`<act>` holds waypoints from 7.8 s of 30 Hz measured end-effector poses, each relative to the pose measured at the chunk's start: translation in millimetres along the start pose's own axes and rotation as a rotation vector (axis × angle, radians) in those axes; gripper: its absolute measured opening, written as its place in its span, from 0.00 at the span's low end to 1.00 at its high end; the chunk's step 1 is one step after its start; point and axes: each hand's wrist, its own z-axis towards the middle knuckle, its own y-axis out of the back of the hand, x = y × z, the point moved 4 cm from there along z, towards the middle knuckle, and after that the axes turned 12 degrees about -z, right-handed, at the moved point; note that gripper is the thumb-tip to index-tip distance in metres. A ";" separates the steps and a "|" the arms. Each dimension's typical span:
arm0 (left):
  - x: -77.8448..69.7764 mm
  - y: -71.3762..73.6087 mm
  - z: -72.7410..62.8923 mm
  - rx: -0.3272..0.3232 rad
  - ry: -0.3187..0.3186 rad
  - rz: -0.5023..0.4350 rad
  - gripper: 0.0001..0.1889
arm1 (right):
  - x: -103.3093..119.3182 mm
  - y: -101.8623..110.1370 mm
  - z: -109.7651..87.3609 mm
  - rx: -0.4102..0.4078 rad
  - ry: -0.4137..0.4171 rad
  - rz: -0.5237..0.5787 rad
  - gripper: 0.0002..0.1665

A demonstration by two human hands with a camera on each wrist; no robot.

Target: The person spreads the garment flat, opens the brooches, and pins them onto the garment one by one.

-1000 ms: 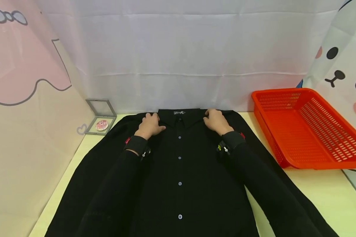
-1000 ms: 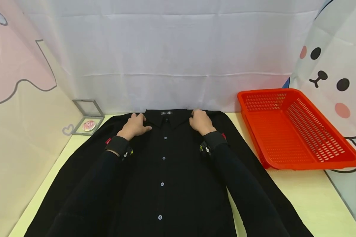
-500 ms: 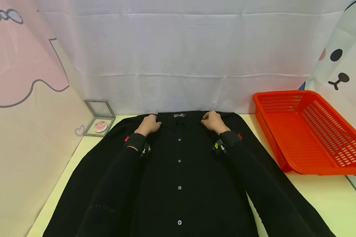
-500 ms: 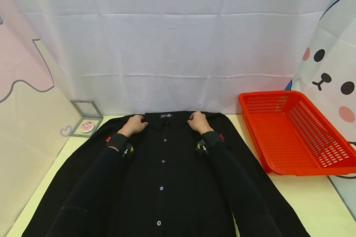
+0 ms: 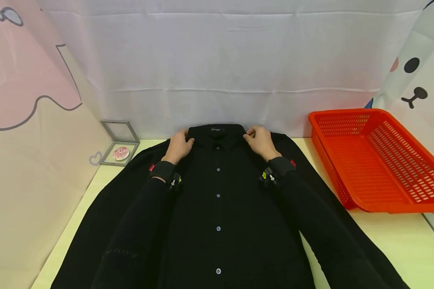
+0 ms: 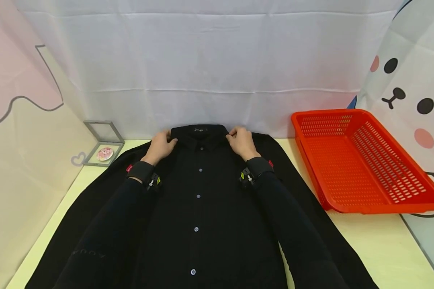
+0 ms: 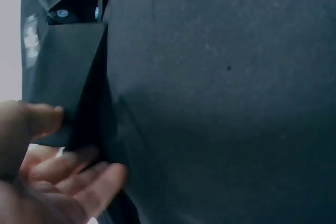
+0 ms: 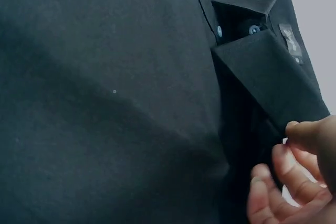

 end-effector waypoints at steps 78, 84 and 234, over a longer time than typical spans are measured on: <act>140.6 155.1 -79.1 -0.051 0.161 0.307 0.33 | 62.4 15.2 -220.4 0.327 0.231 -0.210 0.33; 146.3 149.3 -70.1 -0.091 0.143 0.337 0.28 | 58.5 15.4 -222.5 0.334 0.215 -0.210 0.34; -94.7 -42.4 -245.6 0.334 -0.310 -0.801 0.19 | 91.1 8.0 -233.0 0.259 0.205 0.689 0.08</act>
